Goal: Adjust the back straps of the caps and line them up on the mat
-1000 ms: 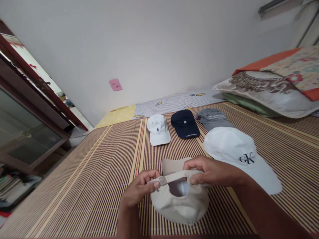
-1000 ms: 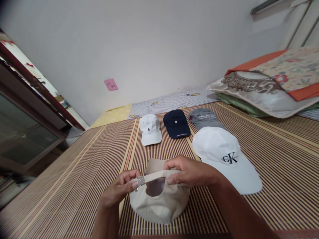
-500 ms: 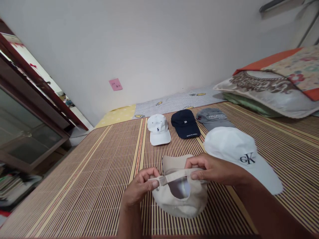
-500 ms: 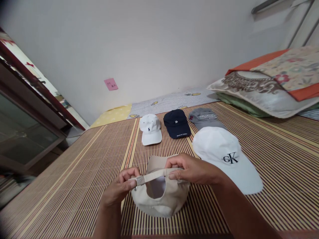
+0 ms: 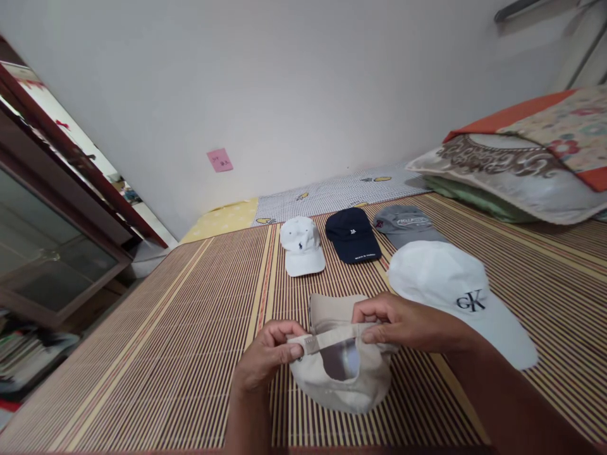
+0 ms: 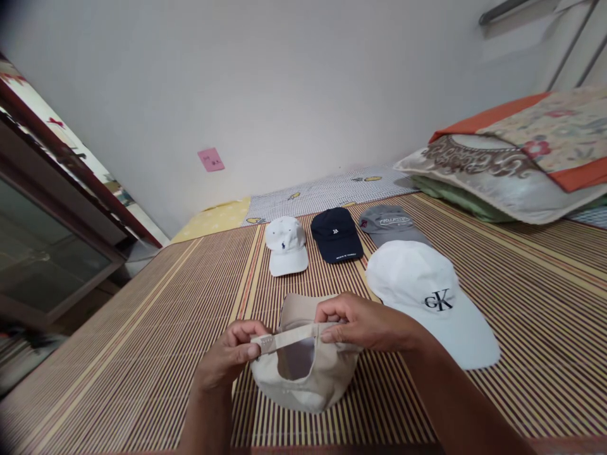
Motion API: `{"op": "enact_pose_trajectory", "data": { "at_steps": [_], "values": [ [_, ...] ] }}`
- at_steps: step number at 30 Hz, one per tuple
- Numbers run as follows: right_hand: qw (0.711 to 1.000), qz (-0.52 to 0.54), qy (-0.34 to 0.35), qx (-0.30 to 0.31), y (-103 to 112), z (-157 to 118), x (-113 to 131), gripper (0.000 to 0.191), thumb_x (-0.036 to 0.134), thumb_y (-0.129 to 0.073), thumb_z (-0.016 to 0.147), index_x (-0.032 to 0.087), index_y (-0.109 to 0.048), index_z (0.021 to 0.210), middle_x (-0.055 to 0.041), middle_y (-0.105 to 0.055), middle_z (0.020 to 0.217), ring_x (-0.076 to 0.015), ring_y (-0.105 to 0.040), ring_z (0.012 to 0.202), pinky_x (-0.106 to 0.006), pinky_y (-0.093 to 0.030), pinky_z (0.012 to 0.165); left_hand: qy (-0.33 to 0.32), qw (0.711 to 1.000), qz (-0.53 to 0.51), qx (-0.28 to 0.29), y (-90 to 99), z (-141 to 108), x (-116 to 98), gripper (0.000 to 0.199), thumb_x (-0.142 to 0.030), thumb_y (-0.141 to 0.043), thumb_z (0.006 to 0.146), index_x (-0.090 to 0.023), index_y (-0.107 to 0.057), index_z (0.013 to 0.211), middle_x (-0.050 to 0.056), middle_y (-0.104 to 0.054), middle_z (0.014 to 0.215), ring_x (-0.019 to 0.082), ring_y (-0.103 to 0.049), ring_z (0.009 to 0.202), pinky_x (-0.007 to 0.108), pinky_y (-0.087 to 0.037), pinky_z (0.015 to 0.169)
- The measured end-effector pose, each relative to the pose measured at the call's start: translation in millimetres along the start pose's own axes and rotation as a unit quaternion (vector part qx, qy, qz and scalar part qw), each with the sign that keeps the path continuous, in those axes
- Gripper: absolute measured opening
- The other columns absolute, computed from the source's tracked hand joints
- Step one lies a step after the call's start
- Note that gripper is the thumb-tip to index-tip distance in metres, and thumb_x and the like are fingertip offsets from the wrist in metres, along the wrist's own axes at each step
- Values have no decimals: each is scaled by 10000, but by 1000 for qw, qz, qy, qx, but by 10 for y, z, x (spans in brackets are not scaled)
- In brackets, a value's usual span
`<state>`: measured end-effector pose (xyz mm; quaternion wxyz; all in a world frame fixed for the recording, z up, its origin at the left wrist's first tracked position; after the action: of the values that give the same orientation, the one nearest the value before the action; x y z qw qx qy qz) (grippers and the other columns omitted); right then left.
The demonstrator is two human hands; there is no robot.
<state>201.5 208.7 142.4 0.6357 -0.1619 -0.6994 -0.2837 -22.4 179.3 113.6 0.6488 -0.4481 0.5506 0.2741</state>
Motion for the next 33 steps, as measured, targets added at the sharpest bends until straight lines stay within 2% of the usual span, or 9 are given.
{"op": "enact_pose_trajectory", "data": {
  "at_steps": [5,11,15,19,28,30,33],
  "values": [
    [1000,-11,-2,2,-10,19,-23,363,515,-724,865,163,-635,856,42,-522,705,-110,-427,629,-237,-286,569,10,1000,-3,1,-24,35,1,384,-450,-949,652,-141,-818,837,20,-720,659,81,-598,545,161,-440,542],
    [1000,-11,-1,5,-25,42,-48,402,546,-733,852,157,-632,844,35,-528,705,-110,-426,629,-239,-280,566,28,998,22,-42,-2,62,6,403,-467,-970,604,-147,-814,794,4,-697,628,65,-568,516,148,-425,514],
    [1000,4,1,9,-33,34,-28,404,554,-735,852,164,-632,849,40,-520,695,-106,-412,617,-240,-275,559,35,999,28,-25,-15,35,-15,408,-421,-984,585,-159,-810,844,-2,-701,672,69,-570,548,151,-424,529],
    [1000,18,-3,9,-26,32,-47,406,560,-730,856,167,-629,862,38,-524,704,-107,-414,618,-243,-271,557,41,998,51,-14,-20,12,-52,357,-326,-960,647,-179,-795,927,-4,-700,732,73,-570,592,154,-417,554],
    [998,-56,-12,3,9,19,-33,375,538,-701,859,178,-602,816,49,-480,686,-111,-385,615,-248,-275,570,12,995,97,-34,48,30,-20,299,-391,-891,743,-165,-772,898,-15,-639,721,63,-486,588,164,-366,557],
    [998,-63,-12,5,8,15,-24,379,542,-695,859,178,-601,813,44,-490,694,-115,-395,623,-250,-279,574,13,994,100,-34,45,35,-22,309,-405,-888,741,-166,-766,893,-19,-632,712,62,-475,580,165,-358,549],
    [998,-64,-13,3,11,13,-25,384,547,-691,857,182,-588,801,38,-501,700,-119,-404,632,-251,-283,576,28,996,85,-30,6,40,-29,398,-442,-937,649,-164,-750,865,-26,-625,684,64,-466,553,170,-346,523]
  ]
}}
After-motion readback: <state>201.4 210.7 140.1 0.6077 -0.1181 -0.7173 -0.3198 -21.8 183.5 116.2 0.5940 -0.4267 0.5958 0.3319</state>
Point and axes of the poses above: each hand's wrist, its own z-axis towards the middle knuckle, its own y-axis out of the back of the hand, x = y × z, the point moved 6 cm from there along z, towards the middle knuckle
